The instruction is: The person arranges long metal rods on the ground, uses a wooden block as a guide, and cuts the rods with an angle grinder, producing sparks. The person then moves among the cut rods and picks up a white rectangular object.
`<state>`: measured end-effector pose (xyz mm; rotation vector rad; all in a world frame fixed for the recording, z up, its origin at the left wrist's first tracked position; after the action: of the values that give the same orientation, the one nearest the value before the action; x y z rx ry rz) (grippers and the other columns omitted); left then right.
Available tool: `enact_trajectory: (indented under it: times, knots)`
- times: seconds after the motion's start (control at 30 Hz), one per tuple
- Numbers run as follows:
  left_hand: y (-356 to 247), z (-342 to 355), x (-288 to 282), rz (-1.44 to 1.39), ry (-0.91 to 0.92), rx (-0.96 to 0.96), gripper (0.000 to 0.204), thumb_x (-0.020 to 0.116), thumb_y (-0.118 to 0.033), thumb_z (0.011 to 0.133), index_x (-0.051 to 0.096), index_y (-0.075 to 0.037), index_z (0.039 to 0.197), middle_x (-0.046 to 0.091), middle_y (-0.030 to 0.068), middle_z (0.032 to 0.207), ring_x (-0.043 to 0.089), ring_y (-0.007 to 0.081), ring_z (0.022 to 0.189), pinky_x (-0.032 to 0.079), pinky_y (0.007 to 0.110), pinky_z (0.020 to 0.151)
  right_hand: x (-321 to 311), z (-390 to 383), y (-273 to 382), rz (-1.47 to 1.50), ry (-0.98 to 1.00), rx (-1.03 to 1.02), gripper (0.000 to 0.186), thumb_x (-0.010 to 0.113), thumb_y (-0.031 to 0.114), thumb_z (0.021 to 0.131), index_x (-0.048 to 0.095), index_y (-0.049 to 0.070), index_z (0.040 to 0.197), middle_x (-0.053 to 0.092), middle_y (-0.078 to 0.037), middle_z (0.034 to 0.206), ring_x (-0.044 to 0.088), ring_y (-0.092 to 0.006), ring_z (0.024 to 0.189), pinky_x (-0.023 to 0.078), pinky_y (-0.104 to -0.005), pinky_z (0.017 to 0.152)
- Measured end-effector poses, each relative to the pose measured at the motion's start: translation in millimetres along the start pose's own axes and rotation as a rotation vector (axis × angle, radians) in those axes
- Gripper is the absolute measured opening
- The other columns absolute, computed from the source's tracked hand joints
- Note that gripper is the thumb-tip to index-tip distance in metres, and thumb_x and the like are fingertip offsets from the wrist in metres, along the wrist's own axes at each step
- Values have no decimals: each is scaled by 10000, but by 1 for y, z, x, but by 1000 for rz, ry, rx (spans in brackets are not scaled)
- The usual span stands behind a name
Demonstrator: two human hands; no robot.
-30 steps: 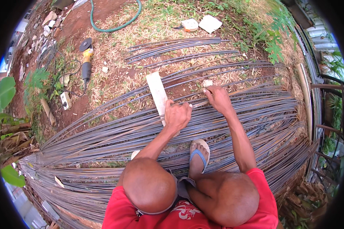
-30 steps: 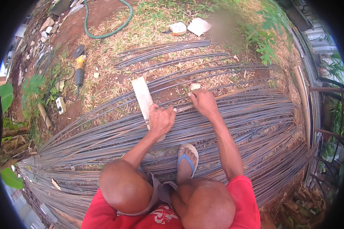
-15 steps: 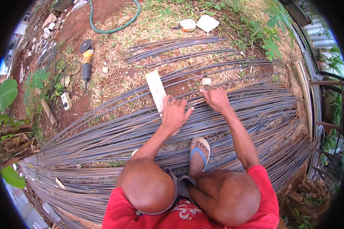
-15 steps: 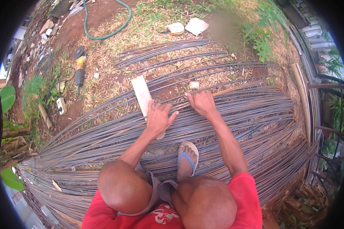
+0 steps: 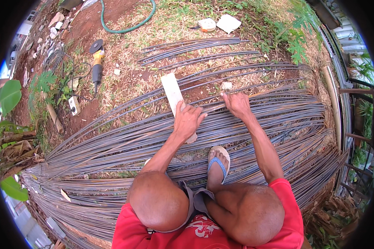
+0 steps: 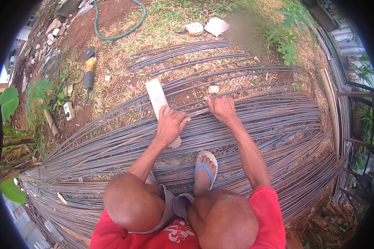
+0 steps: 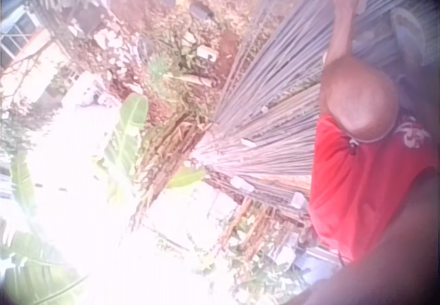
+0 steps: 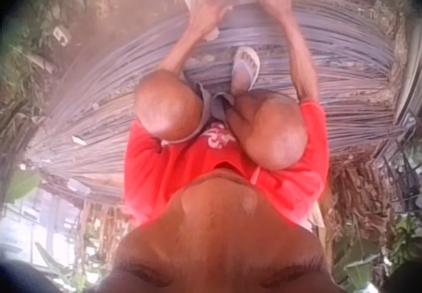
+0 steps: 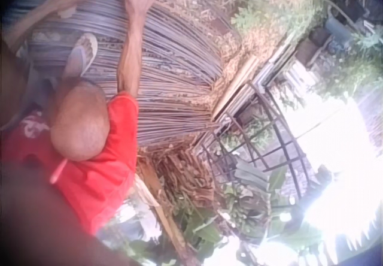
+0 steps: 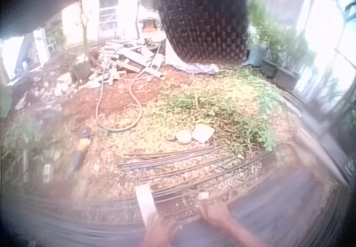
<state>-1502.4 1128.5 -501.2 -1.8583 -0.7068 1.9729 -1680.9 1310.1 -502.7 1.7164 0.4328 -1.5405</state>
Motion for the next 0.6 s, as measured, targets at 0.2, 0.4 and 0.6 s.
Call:
enact_trajectory:
  times: [0.2, 0.4, 0.6]
  knots:
    - [18, -41, -63, -57, -181, -110, 543, 826, -320, 887, 643, -100, 1349, 697, 121, 1121, 589, 321, 1246, 430, 510, 1108, 7, -5, -7, -12, -75, -6, 576, 631, 357, 1039, 653, 39, 560, 583, -197, 518, 570, -402, 452, 456, -500, 480]
    - [90, -58, -89, -483, 186, -655, 679, 733, -398, 995, 514, 9, 1493, 716, 167, 1256, 739, 217, 900, 577, 416, 878, 7, -1, -5, -6, -90, -36, 569, 640, 355, 1037, 662, 35, 566, 581, -200, 519, 547, -393, 431, 431, -486, 455]
    - [107, 22, -58, -759, 502, -718, 541, 680, -397, 1039, 632, 26, 1372, 766, 144, 1147, 753, 206, 850, 604, 363, 843, 6, -3, -7, -3, -60, 1, 608, 594, 384, 1058, 645, 43, 558, 561, -203, 509, 548, -383, 440, 424, -489, 479]
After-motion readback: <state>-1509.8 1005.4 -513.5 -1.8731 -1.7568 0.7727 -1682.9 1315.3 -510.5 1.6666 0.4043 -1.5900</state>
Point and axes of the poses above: each hand's wrist, its own z-axis towards the middle knuckle, its own x-axis out of the palm, y = z × x, the point moved 2 cm from there along z, towards the middle knuckle
